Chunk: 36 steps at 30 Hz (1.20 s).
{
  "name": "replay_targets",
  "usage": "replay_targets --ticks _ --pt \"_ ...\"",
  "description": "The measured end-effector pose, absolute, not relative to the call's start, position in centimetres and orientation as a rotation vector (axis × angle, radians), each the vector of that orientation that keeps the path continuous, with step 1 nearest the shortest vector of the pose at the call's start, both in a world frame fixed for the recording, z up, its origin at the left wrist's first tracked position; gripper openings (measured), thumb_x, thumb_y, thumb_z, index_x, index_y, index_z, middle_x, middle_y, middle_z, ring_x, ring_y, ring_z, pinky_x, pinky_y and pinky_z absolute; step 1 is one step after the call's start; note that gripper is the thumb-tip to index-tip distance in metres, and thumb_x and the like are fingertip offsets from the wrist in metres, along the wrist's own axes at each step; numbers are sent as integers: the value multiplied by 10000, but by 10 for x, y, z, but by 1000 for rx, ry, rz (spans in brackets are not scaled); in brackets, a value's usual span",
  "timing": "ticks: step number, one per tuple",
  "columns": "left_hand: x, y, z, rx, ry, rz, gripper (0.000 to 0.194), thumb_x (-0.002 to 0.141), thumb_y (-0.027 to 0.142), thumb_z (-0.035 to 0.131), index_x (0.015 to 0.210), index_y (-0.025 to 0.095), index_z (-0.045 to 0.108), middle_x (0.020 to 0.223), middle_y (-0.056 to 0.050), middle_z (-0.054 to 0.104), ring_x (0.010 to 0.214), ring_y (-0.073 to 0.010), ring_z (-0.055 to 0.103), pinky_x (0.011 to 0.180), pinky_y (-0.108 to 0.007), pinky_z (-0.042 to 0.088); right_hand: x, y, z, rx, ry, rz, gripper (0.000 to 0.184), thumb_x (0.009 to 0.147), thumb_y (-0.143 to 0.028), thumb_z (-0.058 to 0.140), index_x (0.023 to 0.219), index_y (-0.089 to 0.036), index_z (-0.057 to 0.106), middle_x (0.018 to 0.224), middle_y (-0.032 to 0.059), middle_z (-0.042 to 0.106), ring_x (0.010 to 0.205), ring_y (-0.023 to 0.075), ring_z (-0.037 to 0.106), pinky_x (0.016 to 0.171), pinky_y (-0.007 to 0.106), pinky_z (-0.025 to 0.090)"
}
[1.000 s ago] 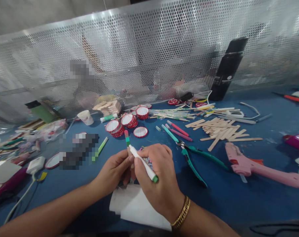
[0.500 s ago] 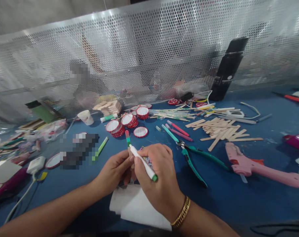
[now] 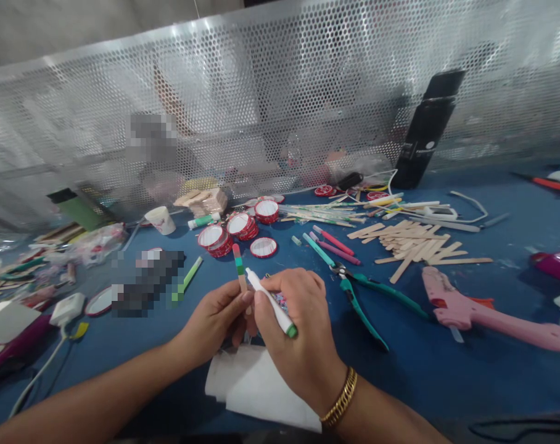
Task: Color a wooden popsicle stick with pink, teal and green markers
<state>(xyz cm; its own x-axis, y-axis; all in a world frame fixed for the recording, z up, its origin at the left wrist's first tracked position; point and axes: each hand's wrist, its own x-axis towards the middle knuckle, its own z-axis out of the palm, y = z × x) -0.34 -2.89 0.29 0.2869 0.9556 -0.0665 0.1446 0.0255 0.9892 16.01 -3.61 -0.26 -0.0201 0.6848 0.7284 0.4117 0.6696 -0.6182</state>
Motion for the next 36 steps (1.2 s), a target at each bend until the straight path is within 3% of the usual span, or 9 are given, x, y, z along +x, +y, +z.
replay_targets --ticks 36 --pt "-3 -28 1 1408 1090 887 363 937 516 514 795 182 513 592 27 621 374 -51 467 362 -151 328 161 -36 -4 -893 -1637 283 39 913 -187 559 928 -221 571 885 5 644 852 165 588 826 363 437"
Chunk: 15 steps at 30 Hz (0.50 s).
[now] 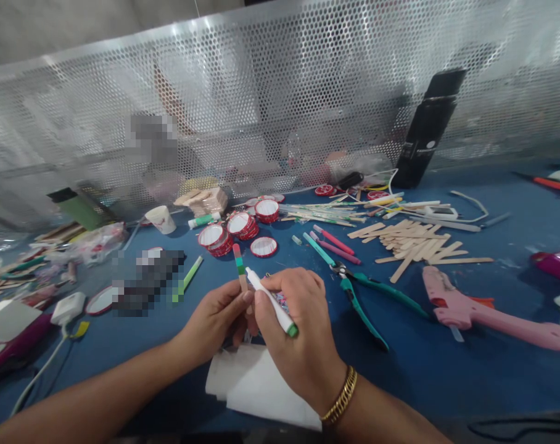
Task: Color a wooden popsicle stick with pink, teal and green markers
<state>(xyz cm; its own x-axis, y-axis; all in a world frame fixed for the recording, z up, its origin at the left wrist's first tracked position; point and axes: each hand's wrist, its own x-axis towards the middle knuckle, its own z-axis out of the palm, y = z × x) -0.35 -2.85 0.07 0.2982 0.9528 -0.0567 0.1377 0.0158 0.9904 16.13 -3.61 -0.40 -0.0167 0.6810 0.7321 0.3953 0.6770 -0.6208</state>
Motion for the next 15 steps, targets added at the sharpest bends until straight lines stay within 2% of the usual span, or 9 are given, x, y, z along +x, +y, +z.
replay_targets --ticks 15 --pt "-4 -29 2 1389 1107 884 377 930 528 517 777 184 504 581 25 620 367 -50 468 355 -143 323 161 -36 -4 -870 -1638 305 41 912 -184 556 930 -216 573 885 8 637 858 168 588 829 365 441"
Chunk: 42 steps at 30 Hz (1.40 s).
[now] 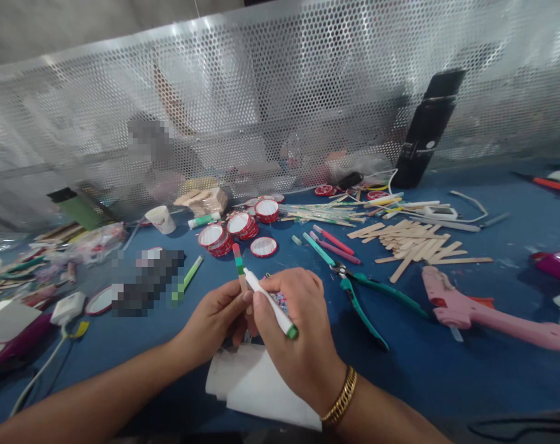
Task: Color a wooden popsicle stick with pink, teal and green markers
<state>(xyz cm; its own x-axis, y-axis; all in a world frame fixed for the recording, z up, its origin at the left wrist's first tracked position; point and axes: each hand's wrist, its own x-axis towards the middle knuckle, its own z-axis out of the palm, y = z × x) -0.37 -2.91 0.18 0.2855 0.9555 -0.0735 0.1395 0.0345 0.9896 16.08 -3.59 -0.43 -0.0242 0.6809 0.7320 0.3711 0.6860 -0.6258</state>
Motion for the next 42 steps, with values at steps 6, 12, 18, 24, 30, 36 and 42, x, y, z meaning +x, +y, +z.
replay_targets --ticks 6,12,18,24,30,36,42 --pt "-2 -28 3 1402 1106 880 378 928 535 515 793 182 511 578 26 616 361 -50 459 353 -144 322 161 -37 -3 -873 -1678 305 39 912 -188 557 910 -221 578 872 4 642 855 170 581 829 371 432" --pt "-4 -28 4 1421 1122 885 380 930 534 508 792 181 509 587 19 626 369 -50 463 360 -144 326 160 -35 -4 -871 -1659 316 37 914 -190 551 918 -219 574 876 9 641 850 170 581 825 372 440" --pt "-3 -29 5 1404 1121 895 383 919 546 520 795 184 507 587 24 618 371 -56 461 362 -152 332 160 -36 -3 -882 -1687 295 46 917 -189 544 908 -226 569 863 11 647 846 179 586 821 380 437" --pt "-3 -30 6 1419 1113 898 385 922 542 516 790 181 511 584 23 615 371 -53 455 368 -153 322 161 -37 -2 -879 -1668 308 45 913 -192 543 916 -224 574 874 19 650 849 183 590 813 380 447" --pt "-4 -28 5 1420 1119 885 378 932 536 502 795 183 499 588 26 611 373 -55 453 367 -156 321 161 -37 -2 -900 -1696 298 46 914 -191 548 901 -228 570 852 5 647 833 177 584 809 368 430" --pt "-4 -27 5 1432 1108 896 378 928 539 514 813 179 525 592 27 613 382 -53 455 380 -157 313 161 -37 -2 -873 -1692 308 45 911 -191 543 908 -231 565 865 12 644 843 185 584 812 373 434" --pt "-5 -28 4 1438 1119 890 377 936 539 500 814 183 524 600 27 622 384 -56 464 381 -159 312 162 -38 -2 -897 -1705 289 46 911 -194 545 893 -232 563 843 7 643 828 184 581 805 376 427"
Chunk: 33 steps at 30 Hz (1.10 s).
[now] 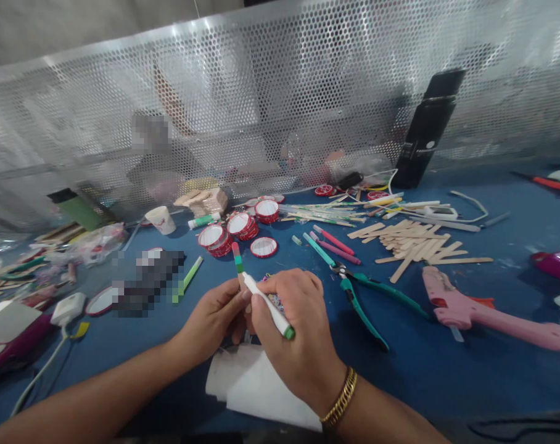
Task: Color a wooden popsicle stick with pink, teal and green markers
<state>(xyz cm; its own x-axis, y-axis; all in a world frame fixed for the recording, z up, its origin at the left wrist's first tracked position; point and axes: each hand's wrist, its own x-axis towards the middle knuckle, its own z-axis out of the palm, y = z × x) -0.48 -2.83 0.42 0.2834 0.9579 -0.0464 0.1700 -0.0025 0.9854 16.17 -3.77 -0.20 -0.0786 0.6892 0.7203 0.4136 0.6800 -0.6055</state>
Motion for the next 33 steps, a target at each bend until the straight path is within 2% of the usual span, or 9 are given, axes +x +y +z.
replay_targets --ticks 33 --pt "-4 -27 6 1449 1106 905 374 933 533 510 812 181 548 580 36 602 380 -50 450 383 -153 311 161 -37 -2 -851 -1712 323 65 906 -167 545 915 -231 556 867 5 630 845 181 564 809 373 421"
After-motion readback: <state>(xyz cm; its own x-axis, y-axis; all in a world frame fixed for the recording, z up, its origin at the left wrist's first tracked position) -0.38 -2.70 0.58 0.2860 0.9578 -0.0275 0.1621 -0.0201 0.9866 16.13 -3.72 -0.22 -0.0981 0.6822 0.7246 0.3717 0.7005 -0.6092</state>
